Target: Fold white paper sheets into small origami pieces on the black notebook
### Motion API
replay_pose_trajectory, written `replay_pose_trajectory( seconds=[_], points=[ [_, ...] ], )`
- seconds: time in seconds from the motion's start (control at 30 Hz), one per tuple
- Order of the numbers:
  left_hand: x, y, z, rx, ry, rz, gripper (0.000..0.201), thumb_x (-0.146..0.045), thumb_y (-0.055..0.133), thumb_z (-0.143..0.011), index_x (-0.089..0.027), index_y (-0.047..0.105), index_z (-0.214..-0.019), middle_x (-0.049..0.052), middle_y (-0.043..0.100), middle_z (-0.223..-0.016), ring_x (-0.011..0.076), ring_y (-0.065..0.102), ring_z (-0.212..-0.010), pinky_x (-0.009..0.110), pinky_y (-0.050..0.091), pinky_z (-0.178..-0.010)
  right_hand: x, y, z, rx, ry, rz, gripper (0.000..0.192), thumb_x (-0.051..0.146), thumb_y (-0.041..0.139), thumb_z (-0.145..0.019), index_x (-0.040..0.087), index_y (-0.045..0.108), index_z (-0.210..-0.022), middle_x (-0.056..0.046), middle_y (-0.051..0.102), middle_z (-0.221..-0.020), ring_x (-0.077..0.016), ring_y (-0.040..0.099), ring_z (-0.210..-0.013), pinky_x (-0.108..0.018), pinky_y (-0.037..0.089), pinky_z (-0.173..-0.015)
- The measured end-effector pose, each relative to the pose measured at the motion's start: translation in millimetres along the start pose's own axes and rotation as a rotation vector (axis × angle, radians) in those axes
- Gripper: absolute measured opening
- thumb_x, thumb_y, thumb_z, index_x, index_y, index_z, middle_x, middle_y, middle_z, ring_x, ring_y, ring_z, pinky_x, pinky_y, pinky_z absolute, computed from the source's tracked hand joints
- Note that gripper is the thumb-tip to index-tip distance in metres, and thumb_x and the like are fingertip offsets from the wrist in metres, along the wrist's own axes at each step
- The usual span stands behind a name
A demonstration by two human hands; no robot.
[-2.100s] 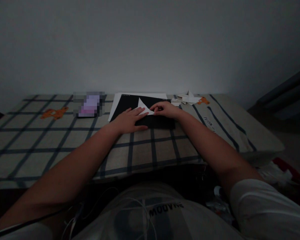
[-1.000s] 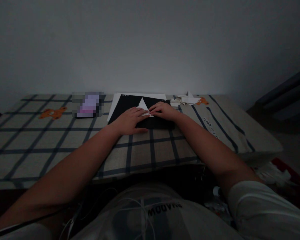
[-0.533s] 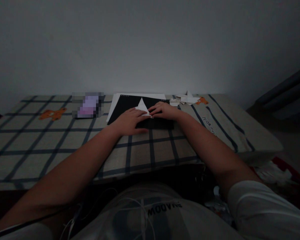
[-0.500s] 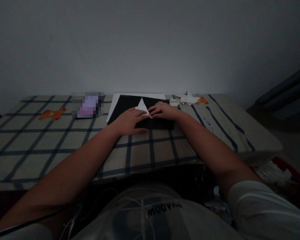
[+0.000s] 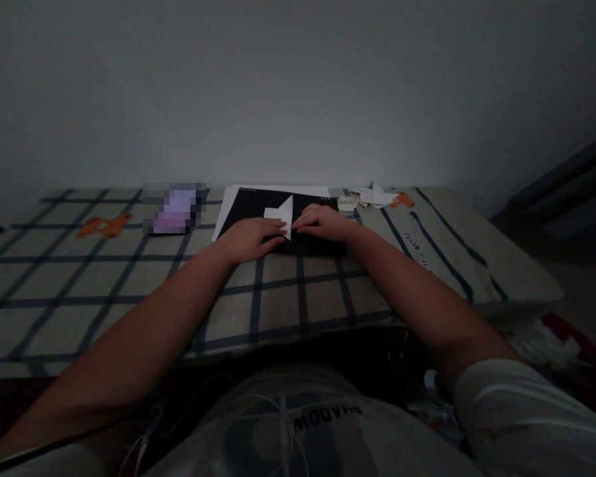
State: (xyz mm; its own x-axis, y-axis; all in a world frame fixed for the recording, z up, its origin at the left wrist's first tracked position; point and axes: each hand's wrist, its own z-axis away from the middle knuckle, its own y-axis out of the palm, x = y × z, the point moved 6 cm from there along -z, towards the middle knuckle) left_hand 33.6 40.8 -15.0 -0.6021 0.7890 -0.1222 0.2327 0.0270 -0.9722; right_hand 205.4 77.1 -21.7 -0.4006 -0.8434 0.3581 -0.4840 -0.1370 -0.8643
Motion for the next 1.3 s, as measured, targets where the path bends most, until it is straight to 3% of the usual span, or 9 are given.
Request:
replay_pose_trajectory(
  seconds=[0.13, 0.3, 0.53, 0.73, 0.83, 1.0, 1.13, 1.3],
  points=[
    [-1, -4.0, 2, -0.045, 0.054, 0.118, 0.038, -0.041, 0.047, -0.098, -0.023, 0.078, -0.110, 0.007, 0.074, -0.127, 0.0248, 0.066, -0.125, 0.042, 0.052, -0.107, 5, -1, -2, -0.059, 0.040, 0.186, 0.029, 0.026, 0.069, -0.092, 0.023, 0.077, -0.120, -0.010, 0.073, -0.127, -0.0265, 0.062, -0.118, -0.044, 0.043, -0.101],
    [-6, -6.7, 0, -0.073, 0.072, 0.193, 0.030, -0.045, 0.061, -0.091, -0.020, 0.078, -0.095, 0.010, 0.076, -0.121, 0.0250, 0.071, -0.113, 0.040, 0.055, -0.099, 30, 1, -2, 0.026, 0.057, 0.396, 0.038, 0.027, 0.060, -0.098, 0.031, 0.067, -0.135, -0.008, 0.059, -0.150, -0.0323, 0.044, -0.140, -0.051, 0.029, -0.107],
    [0, -4.0, -2, -0.126, 0.033, 0.163, 0.024, -0.036, 0.066, -0.086, -0.019, 0.075, -0.100, 0.010, 0.075, -0.121, 0.0230, 0.070, -0.114, 0.039, 0.053, -0.103, 39, -3, -1, 0.029, 0.078, 0.538, 0.029, 0.030, 0.059, -0.098, 0.024, 0.074, -0.122, -0.010, 0.073, -0.126, -0.0353, 0.046, -0.129, -0.052, 0.025, -0.102],
    [-1, -5.3, 0, -0.085, 0.066, 0.219, 0.029, -0.025, 0.058, -0.087, -0.021, 0.075, -0.110, 0.006, 0.076, -0.121, 0.0204, 0.072, -0.110, 0.035, 0.055, -0.099, 39, 3, -4, 0.045, 0.022, 0.507, 0.035, 0.026, 0.054, -0.101, 0.023, 0.067, -0.133, -0.012, 0.065, -0.139, -0.0312, 0.050, -0.132, -0.046, 0.030, -0.103],
    [-2, -9.0, 0, -0.104, 0.069, 0.219, 0.037, -0.021, 0.055, -0.086, -0.022, 0.073, -0.118, 0.006, 0.075, -0.124, 0.0205, 0.070, -0.113, 0.036, 0.053, -0.100, 34, 7, -6, 0.091, 0.043, 0.438, 0.036, 0.027, 0.052, -0.102, 0.021, 0.066, -0.135, -0.013, 0.067, -0.136, -0.0284, 0.057, -0.124, -0.041, 0.036, -0.099],
    [13, -11.2, -1, -0.170, -0.024, 0.099, 0.041, -0.032, 0.061, -0.087, -0.020, 0.071, -0.124, 0.010, 0.073, -0.124, 0.0263, 0.066, -0.116, 0.043, 0.051, -0.104, 26, 5, -5, 0.117, 0.130, 0.443, 0.036, 0.028, 0.052, -0.102, 0.017, 0.068, -0.132, -0.013, 0.069, -0.131, -0.0273, 0.061, -0.115, -0.037, 0.041, -0.093],
    [27, -7.3, -1, -0.186, -0.097, 0.037, 0.038, -0.042, 0.061, -0.090, -0.018, 0.075, -0.116, 0.012, 0.074, -0.117, 0.0280, 0.066, -0.111, 0.045, 0.052, -0.099, 25, 2, -3, 0.118, 0.193, 0.503, 0.034, 0.030, 0.051, -0.103, 0.016, 0.072, -0.126, -0.014, 0.071, -0.125, -0.0273, 0.062, -0.111, -0.037, 0.041, -0.088],
    [30, -4.2, -3, -0.167, -0.084, 0.015, 0.032, -0.041, 0.057, -0.094, -0.018, 0.079, -0.102, 0.011, 0.075, -0.107, 0.0261, 0.066, -0.105, 0.043, 0.052, -0.095, 26, 0, -4, 0.123, 0.217, 0.545, 0.035, 0.036, 0.052, -0.103, 0.018, 0.073, -0.126, -0.013, 0.072, -0.125, -0.0266, 0.064, -0.110, -0.036, 0.041, -0.084]
  ],
)
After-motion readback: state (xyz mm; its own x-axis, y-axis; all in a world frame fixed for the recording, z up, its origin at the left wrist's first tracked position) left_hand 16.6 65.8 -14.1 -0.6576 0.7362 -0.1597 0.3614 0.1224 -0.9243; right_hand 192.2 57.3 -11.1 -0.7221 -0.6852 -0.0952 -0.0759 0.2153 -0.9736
